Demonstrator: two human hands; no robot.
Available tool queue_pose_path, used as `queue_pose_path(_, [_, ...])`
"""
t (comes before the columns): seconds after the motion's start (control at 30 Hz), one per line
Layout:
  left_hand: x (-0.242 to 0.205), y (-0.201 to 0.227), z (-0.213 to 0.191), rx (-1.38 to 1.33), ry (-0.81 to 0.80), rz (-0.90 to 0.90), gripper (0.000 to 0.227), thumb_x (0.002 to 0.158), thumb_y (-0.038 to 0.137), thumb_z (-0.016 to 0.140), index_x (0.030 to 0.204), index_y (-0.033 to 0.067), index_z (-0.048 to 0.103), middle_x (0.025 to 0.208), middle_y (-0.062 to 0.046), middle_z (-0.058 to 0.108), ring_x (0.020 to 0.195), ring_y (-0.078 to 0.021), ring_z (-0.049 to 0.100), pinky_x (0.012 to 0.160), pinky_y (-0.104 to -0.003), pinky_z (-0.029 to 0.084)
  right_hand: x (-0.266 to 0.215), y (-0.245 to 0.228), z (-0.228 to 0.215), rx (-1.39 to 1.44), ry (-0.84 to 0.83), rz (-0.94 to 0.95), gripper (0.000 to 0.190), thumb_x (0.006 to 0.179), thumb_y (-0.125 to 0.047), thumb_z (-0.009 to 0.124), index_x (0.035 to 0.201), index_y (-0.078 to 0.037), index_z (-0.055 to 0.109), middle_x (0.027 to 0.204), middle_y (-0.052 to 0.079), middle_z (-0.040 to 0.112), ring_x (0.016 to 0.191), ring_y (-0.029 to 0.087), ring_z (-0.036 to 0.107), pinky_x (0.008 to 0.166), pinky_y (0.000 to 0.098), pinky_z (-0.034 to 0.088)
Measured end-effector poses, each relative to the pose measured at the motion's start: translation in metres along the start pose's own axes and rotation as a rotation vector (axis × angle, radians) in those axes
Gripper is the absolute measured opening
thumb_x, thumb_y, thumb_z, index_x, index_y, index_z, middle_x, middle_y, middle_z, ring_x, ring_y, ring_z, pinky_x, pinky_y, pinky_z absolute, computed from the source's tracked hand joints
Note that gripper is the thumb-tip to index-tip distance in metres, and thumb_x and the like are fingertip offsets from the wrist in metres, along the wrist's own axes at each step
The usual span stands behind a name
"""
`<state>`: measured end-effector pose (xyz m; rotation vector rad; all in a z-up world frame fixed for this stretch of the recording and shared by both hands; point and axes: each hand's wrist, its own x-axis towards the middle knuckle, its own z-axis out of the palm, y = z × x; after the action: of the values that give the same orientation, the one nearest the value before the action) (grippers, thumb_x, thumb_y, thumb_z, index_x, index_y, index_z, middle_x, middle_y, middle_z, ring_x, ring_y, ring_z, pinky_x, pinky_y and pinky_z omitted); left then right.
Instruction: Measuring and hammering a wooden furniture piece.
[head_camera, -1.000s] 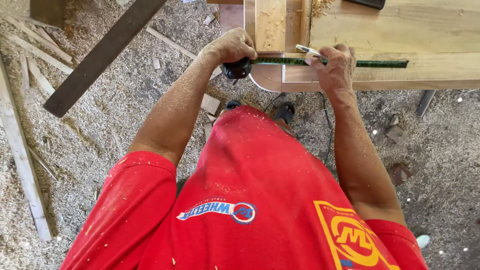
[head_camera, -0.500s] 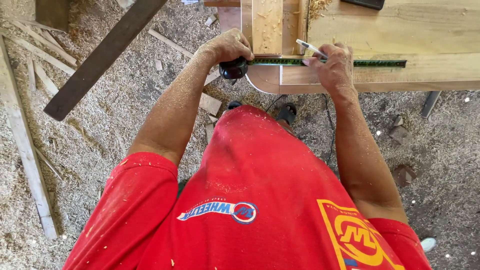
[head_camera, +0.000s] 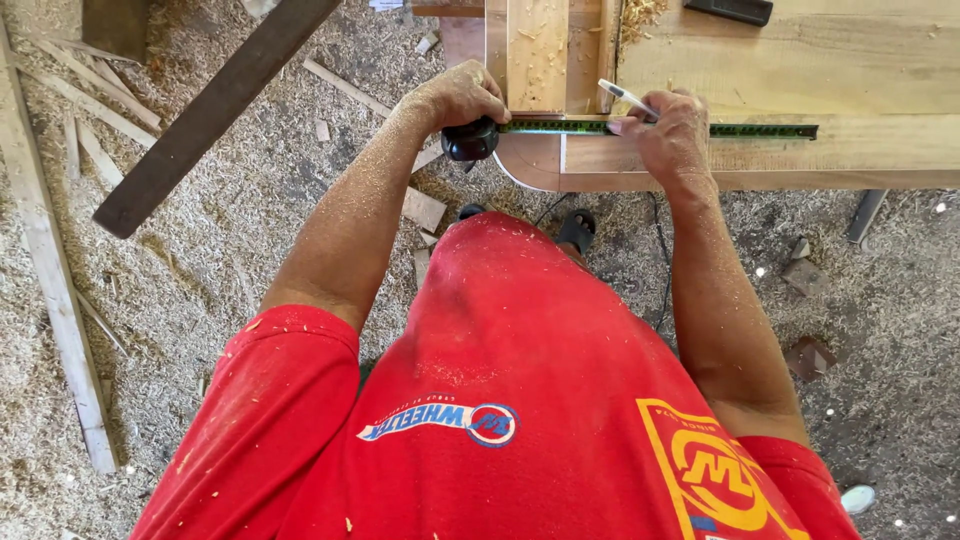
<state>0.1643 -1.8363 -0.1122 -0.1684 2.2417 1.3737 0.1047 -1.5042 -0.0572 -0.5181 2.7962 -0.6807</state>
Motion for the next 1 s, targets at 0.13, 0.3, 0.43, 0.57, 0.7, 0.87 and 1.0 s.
queue_pose_path(0.13, [0.001,0.001,-0.001,0.031,-0.002,0.001,0.021,0.074,0.028,0.084,0.091,0.0140,0.084,0.081,-0.005,0.077,0.070,-0.0151,0.069,0.069,-0.036,0.058,0.003,0.001,0.000,-0.001,-0.007,-0.023,0.013,0.094,-0.016,0.080,0.093,-0.004,0.076,0.087,0.010,0.064,0.078,0.019,0.061,0.065,0.0365,0.056])
queue_pose_path(0.3, [0.005,-0.003,-0.001,0.041,-0.012,0.018,0.022,0.074,0.027,0.084,0.091,0.0131,0.084,0.081,-0.006,0.077,0.070,-0.0154,0.070,0.069,-0.037,0.058,0.001,-0.013,-0.010,0.025,-0.033,0.050,0.016,0.089,-0.019,0.082,0.091,-0.004,0.076,0.084,0.010,0.066,0.073,0.018,0.062,0.061,0.0365,0.057])
queue_pose_path(0.43, [0.002,0.000,-0.003,0.036,-0.025,0.024,0.024,0.075,0.029,0.085,0.093,0.0135,0.083,0.082,-0.006,0.077,0.070,-0.0151,0.070,0.069,-0.035,0.058,-0.005,-0.030,-0.022,0.049,-0.059,0.080,0.022,0.090,-0.022,0.085,0.093,-0.003,0.075,0.085,0.012,0.069,0.073,0.018,0.064,0.063,0.0357,0.056])
queue_pose_path(0.57, [-0.002,0.005,-0.005,0.032,-0.034,-0.023,0.025,0.077,0.029,0.083,0.095,0.0125,0.083,0.082,-0.007,0.076,0.069,-0.0165,0.069,0.069,-0.035,0.058,-0.007,-0.039,-0.033,0.066,-0.107,0.218,0.028,0.089,-0.028,0.085,0.095,-0.004,0.072,0.090,0.014,0.069,0.080,0.020,0.064,0.067,0.0355,0.055])
queue_pose_path(0.7, [0.005,0.000,0.000,-0.033,-0.080,-0.008,0.023,0.080,0.029,0.082,0.092,0.0093,0.081,0.080,-0.007,0.076,0.064,-0.0174,0.066,0.065,-0.036,0.058,-0.018,-0.010,-0.040,0.096,0.146,0.029,0.028,0.090,-0.028,0.086,0.096,-0.003,0.074,0.093,0.011,0.063,0.087,0.021,0.059,0.071,0.0333,0.050])
queue_pose_path(0.87, [0.003,-0.002,-0.003,-0.074,-0.087,-0.073,0.021,0.080,0.028,0.082,0.089,0.0094,0.080,0.076,-0.006,0.074,0.062,-0.0142,0.066,0.063,-0.033,0.058,-0.054,0.056,-0.060,0.370,0.409,0.263,0.045,0.111,-0.028,0.074,0.084,0.005,0.059,0.089,0.007,0.056,0.084,0.018,0.055,0.074,0.0305,0.053])
queue_pose_path(1.0, [0.001,0.002,-0.004,-0.031,-0.075,-0.079,0.021,0.080,0.028,0.083,0.089,0.0099,0.081,0.076,-0.005,0.074,0.063,-0.0136,0.065,0.064,-0.034,0.057,-0.108,0.095,-0.086,0.628,0.649,0.325,0.037,0.111,-0.028,0.055,0.095,-0.004,0.077,0.087,0.003,0.071,0.075,0.010,0.061,0.063,0.0246,0.050])
